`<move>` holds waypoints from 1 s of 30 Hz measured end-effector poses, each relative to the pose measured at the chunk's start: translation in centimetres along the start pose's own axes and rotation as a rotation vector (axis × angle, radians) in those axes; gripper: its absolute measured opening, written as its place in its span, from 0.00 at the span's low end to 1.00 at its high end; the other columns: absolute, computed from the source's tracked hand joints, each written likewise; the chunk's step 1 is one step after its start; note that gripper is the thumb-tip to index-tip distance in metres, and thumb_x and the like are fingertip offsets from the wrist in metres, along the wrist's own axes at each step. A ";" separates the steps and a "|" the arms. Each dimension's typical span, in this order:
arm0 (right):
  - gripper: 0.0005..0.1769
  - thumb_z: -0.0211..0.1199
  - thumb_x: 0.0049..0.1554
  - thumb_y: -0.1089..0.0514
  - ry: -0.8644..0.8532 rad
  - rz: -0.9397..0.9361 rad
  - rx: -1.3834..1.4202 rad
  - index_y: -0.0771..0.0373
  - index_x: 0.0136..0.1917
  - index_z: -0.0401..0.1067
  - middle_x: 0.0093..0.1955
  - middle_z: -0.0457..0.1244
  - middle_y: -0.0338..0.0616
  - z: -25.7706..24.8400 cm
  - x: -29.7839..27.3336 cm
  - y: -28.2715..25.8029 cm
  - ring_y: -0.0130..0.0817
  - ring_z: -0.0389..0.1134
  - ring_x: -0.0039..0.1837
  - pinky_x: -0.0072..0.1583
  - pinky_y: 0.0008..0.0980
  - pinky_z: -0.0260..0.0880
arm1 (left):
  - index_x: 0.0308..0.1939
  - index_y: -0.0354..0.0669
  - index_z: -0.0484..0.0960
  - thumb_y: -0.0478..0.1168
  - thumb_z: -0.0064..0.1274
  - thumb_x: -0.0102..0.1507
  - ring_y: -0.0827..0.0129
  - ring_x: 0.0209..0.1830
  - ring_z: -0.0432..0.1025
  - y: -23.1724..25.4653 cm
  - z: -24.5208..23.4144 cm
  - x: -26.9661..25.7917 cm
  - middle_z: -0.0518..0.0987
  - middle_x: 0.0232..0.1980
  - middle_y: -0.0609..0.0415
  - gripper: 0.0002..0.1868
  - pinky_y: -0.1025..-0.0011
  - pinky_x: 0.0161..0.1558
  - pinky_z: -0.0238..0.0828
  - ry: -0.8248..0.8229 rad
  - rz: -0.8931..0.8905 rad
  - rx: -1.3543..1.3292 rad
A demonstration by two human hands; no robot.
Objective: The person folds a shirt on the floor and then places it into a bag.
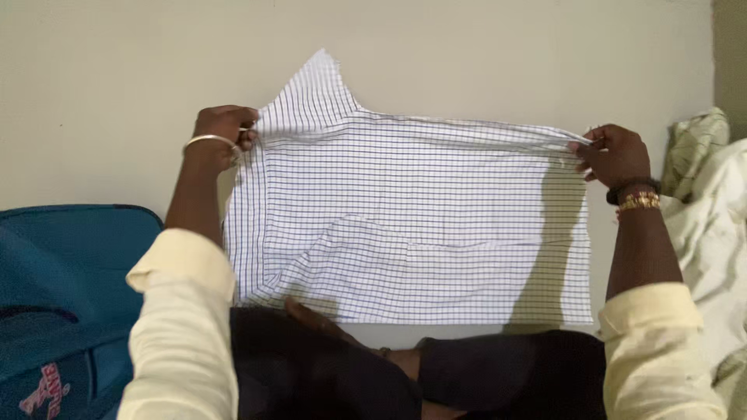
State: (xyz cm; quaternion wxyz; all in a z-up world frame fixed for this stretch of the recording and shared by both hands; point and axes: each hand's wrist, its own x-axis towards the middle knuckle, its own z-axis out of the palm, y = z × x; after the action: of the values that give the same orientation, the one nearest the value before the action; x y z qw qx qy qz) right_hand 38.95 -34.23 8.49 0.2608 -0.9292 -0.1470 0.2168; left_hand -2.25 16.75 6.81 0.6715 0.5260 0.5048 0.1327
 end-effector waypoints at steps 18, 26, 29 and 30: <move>0.14 0.60 0.54 0.56 -0.342 -0.129 -0.225 0.50 0.54 0.77 0.46 0.73 0.33 1.7 -11.3 19.2 0.26 0.75 0.39 0.41 0.31 0.76 | 0.61 0.53 0.81 0.46 0.51 0.69 0.62 0.47 0.82 -9.2 -8.4 -12.6 0.83 0.57 0.54 0.16 0.63 0.46 0.81 -0.312 -0.205 1.291; 0.30 0.55 0.64 0.29 0.051 -0.292 -0.935 0.53 0.47 0.84 0.42 0.72 0.52 2.9 -8.9 19.0 0.48 0.71 0.44 0.50 0.48 0.73 | 0.50 0.29 0.85 0.57 0.62 0.63 0.46 0.47 0.77 -10.1 -6.4 -9.8 0.83 0.48 0.34 0.29 0.52 0.49 0.74 0.081 -0.175 1.095; 0.32 0.76 0.50 0.42 0.050 0.354 0.059 0.67 0.56 0.74 0.50 0.71 0.54 3.4 -10.2 18.6 0.41 0.72 0.46 0.53 0.47 0.77 | 0.49 0.30 0.83 0.56 0.63 0.61 0.44 0.50 0.78 -11.0 -7.0 -8.8 0.82 0.50 0.34 0.29 0.52 0.52 0.73 0.064 -0.073 1.100; 0.26 0.72 0.53 0.40 -0.030 0.208 -0.269 0.59 0.56 0.78 0.50 0.71 0.50 4.1 -9.9 18.1 0.42 0.71 0.45 0.54 0.49 0.75 | 0.48 0.31 0.84 0.55 0.62 0.60 0.46 0.50 0.80 -11.7 -6.9 -7.6 0.85 0.50 0.36 0.28 0.53 0.53 0.75 0.036 -0.045 1.013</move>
State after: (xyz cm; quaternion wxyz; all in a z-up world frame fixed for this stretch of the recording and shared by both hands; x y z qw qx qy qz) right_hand 31.38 -51.17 -1.34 0.1079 -0.9625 -0.0816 0.2351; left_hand -15.49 10.49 1.55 0.3260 0.7722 0.5285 -0.1343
